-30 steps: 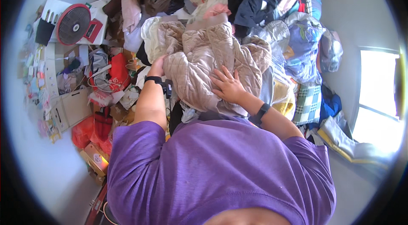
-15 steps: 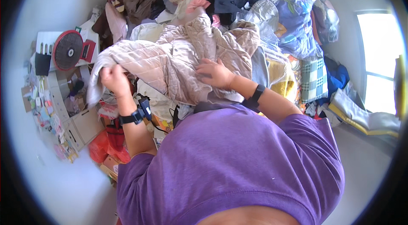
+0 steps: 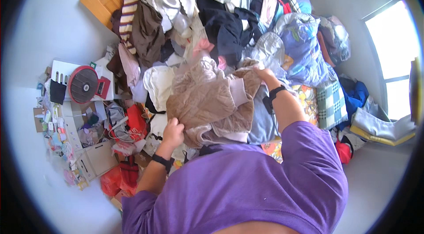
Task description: The person picks up various items of clothing from a pile on a bed, folds them slightly, and places them one at a time into a clear plastic bag. The person handles a white and blue striped shirt, a brown garment, an orange top, a yellow sweater, a black shirt, a gray shirt, and a tan top.
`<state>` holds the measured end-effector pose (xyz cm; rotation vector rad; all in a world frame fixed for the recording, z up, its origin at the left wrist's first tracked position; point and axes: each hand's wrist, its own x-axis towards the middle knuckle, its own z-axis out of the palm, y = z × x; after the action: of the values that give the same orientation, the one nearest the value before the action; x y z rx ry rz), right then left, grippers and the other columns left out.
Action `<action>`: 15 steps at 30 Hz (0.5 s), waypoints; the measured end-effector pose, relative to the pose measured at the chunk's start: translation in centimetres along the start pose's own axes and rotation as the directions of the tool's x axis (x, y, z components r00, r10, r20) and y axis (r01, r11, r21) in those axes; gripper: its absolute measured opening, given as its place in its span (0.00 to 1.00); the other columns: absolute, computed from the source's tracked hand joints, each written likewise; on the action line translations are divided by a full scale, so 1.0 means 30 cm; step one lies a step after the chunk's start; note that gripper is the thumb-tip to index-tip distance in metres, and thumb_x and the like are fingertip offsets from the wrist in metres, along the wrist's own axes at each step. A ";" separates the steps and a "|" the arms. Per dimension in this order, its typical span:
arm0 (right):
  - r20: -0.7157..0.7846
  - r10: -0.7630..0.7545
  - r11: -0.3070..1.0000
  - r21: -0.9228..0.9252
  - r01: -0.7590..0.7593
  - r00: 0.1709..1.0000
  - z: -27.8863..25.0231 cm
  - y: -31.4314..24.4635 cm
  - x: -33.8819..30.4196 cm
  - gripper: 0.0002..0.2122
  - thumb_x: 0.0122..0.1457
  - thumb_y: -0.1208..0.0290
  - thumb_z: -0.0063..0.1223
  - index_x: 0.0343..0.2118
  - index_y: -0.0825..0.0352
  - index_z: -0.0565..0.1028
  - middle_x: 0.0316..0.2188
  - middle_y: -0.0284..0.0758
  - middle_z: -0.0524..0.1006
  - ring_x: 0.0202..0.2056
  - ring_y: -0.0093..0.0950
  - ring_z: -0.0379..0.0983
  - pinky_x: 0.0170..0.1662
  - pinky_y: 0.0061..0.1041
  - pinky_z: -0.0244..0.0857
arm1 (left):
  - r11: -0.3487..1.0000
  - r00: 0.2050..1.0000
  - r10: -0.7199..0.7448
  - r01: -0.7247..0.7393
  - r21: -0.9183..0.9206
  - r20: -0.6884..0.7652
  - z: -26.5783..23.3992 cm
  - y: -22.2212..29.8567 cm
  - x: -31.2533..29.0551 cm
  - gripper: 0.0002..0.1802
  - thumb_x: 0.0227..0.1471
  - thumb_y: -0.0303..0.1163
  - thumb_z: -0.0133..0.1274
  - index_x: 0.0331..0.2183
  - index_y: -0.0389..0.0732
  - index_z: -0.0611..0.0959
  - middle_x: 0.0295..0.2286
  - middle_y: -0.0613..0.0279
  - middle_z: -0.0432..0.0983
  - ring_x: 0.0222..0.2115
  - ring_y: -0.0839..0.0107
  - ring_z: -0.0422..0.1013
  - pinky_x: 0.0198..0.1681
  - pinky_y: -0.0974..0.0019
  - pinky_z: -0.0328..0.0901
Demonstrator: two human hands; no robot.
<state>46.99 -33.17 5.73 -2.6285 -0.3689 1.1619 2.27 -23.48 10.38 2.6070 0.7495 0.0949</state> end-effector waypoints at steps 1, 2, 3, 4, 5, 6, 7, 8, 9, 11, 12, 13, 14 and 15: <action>-0.049 0.028 0.998 0.051 -0.025 0.998 0.041 0.007 0.016 0.31 0.46 0.47 0.48 0.42 0.74 0.69 0.41 0.46 0.71 0.44 0.35 0.67 0.46 0.28 0.60 | 0.995 0.999 -0.024 0.028 -0.095 0.048 -0.030 0.005 0.003 0.04 0.28 0.22 0.48 0.16 0.39 0.70 0.20 0.57 0.62 0.25 0.61 0.63 0.26 0.64 0.60; -0.040 0.023 0.986 0.168 -0.016 0.999 0.085 0.052 0.107 0.28 0.47 0.50 0.49 0.41 0.74 0.70 0.40 0.45 0.71 0.43 0.33 0.68 0.45 0.28 0.61 | 0.899 0.978 -0.195 0.208 -0.386 0.074 -0.008 -0.023 -0.005 0.05 0.30 0.25 0.49 0.17 0.40 0.70 0.19 0.61 0.63 0.24 0.66 0.63 0.26 0.67 0.59; -0.027 0.020 0.961 0.276 -0.012 0.999 0.114 0.089 0.169 0.26 0.48 0.52 0.49 0.40 0.74 0.71 0.39 0.43 0.72 0.41 0.31 0.69 0.43 0.28 0.62 | 0.684 0.925 -0.345 0.363 -0.633 0.157 0.013 -0.057 -0.012 0.06 0.33 0.28 0.51 0.19 0.40 0.70 0.19 0.64 0.64 0.23 0.72 0.63 0.26 0.70 0.58; -0.020 0.007 0.963 0.270 -0.002 1.000 0.082 0.043 0.111 0.26 0.48 0.52 0.49 0.40 0.74 0.71 0.39 0.43 0.72 0.41 0.31 0.69 0.43 0.28 0.62 | 0.681 0.921 -0.359 0.369 -0.632 0.151 0.011 -0.070 -0.014 0.06 0.33 0.28 0.51 0.19 0.40 0.70 0.19 0.64 0.64 0.23 0.72 0.63 0.26 0.70 0.58; -0.117 0.070 0.832 0.554 0.007 0.991 0.031 0.010 0.046 0.24 0.49 0.55 0.48 0.40 0.75 0.70 0.37 0.43 0.72 0.39 0.32 0.69 0.41 0.29 0.63 | 0.432 0.789 -0.591 0.487 -0.759 0.170 0.008 -0.082 -0.009 0.09 0.36 0.33 0.53 0.22 0.41 0.71 0.20 0.66 0.65 0.23 0.75 0.63 0.26 0.71 0.58; -0.188 0.172 0.619 0.784 0.043 0.967 -0.003 0.000 -0.014 0.22 0.50 0.58 0.48 0.40 0.75 0.70 0.35 0.43 0.73 0.37 0.33 0.70 0.39 0.29 0.64 | 0.143 0.604 -0.759 0.518 -0.843 0.242 0.007 -0.085 -0.001 0.13 0.39 0.38 0.55 0.25 0.42 0.72 0.21 0.69 0.66 0.23 0.78 0.63 0.26 0.71 0.58; -0.249 0.159 0.274 0.941 0.199 0.955 -0.028 0.024 -0.005 0.19 0.52 0.62 0.45 0.39 0.75 0.70 0.35 0.42 0.72 0.37 0.34 0.70 0.39 0.30 0.64 | 0.154 0.495 -0.823 0.669 -0.727 0.281 0.006 -0.088 0.012 0.17 0.42 0.44 0.54 0.30 0.42 0.72 0.22 0.70 0.68 0.24 0.76 0.64 0.25 0.69 0.58; -0.308 0.086 0.015 0.951 0.307 0.948 -0.084 0.077 -0.012 0.17 0.53 0.65 0.43 0.40 0.73 0.69 0.36 0.42 0.72 0.38 0.34 0.69 0.41 0.30 0.64 | -0.083 0.416 -0.761 0.698 -0.711 0.497 0.010 -0.096 0.027 0.19 0.42 0.44 0.54 0.32 0.41 0.73 0.23 0.69 0.68 0.24 0.76 0.64 0.25 0.69 0.59; -0.353 -0.015 -0.172 0.922 0.346 0.935 -0.173 0.009 -0.161 0.14 0.53 0.67 0.40 0.39 0.71 0.69 0.37 0.41 0.70 0.40 0.33 0.67 0.45 0.30 0.62 | -0.326 0.322 -0.651 0.699 -0.636 0.688 0.023 -0.112 0.023 0.20 0.42 0.44 0.54 0.34 0.40 0.73 0.23 0.67 0.68 0.24 0.75 0.64 0.25 0.69 0.59; -0.505 -0.101 -0.253 0.846 0.468 0.857 -0.285 0.203 -0.115 0.12 0.52 0.69 0.41 0.36 0.71 0.68 0.37 0.40 0.68 0.41 0.32 0.66 0.46 0.30 0.60 | -0.314 0.419 -0.613 0.648 -0.693 0.670 0.065 -0.144 0.036 0.19 0.41 0.39 0.53 0.35 0.39 0.72 0.25 0.65 0.68 0.25 0.74 0.65 0.27 0.70 0.60; -0.529 -0.051 -0.256 0.827 0.501 0.847 -0.321 0.167 -0.217 0.09 0.51 0.72 0.41 0.33 0.71 0.68 0.37 0.40 0.68 0.41 0.32 0.66 0.46 0.30 0.61 | -0.302 0.520 -0.594 0.563 -0.769 0.614 0.094 -0.166 0.032 0.18 0.40 0.34 0.53 0.36 0.37 0.72 0.26 0.63 0.69 0.26 0.72 0.65 0.28 0.70 0.61; -0.561 0.002 -0.254 0.801 0.543 0.828 -0.394 0.114 -0.349 0.07 0.51 0.75 0.41 0.31 0.71 0.68 0.37 0.39 0.68 0.40 0.31 0.66 0.45 0.30 0.61 | -0.290 0.619 -0.567 0.468 -0.835 0.544 0.111 -0.176 0.029 0.18 0.39 0.29 0.53 0.37 0.35 0.72 0.28 0.61 0.69 0.27 0.71 0.66 0.30 0.70 0.62; -0.864 -0.087 0.376 0.432 0.819 0.496 -0.402 0.115 -0.417 0.06 0.50 0.78 0.41 0.30 0.71 0.68 0.37 0.39 0.68 0.40 0.30 0.66 0.44 0.28 0.62 | -0.225 0.643 -0.607 0.425 -0.877 0.467 0.097 -0.166 0.035 0.19 0.36 0.25 0.51 0.36 0.35 0.72 0.28 0.61 0.69 0.27 0.71 0.66 0.31 0.70 0.62; -0.893 -0.419 0.740 -0.232 0.631 0.163 -0.409 0.109 -0.468 0.06 0.49 0.81 0.41 0.29 0.71 0.69 0.37 0.38 0.68 0.39 0.29 0.67 0.42 0.27 0.63 | -0.152 0.667 -0.638 0.379 -0.913 0.384 0.054 -0.141 0.054 0.19 0.33 0.20 0.49 0.36 0.35 0.72 0.28 0.61 0.69 0.28 0.71 0.66 0.31 0.70 0.62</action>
<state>47.46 -42.24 22.33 -2.1446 -0.7710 -0.5615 1.85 -20.00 7.07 0.7845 1.1972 0.4550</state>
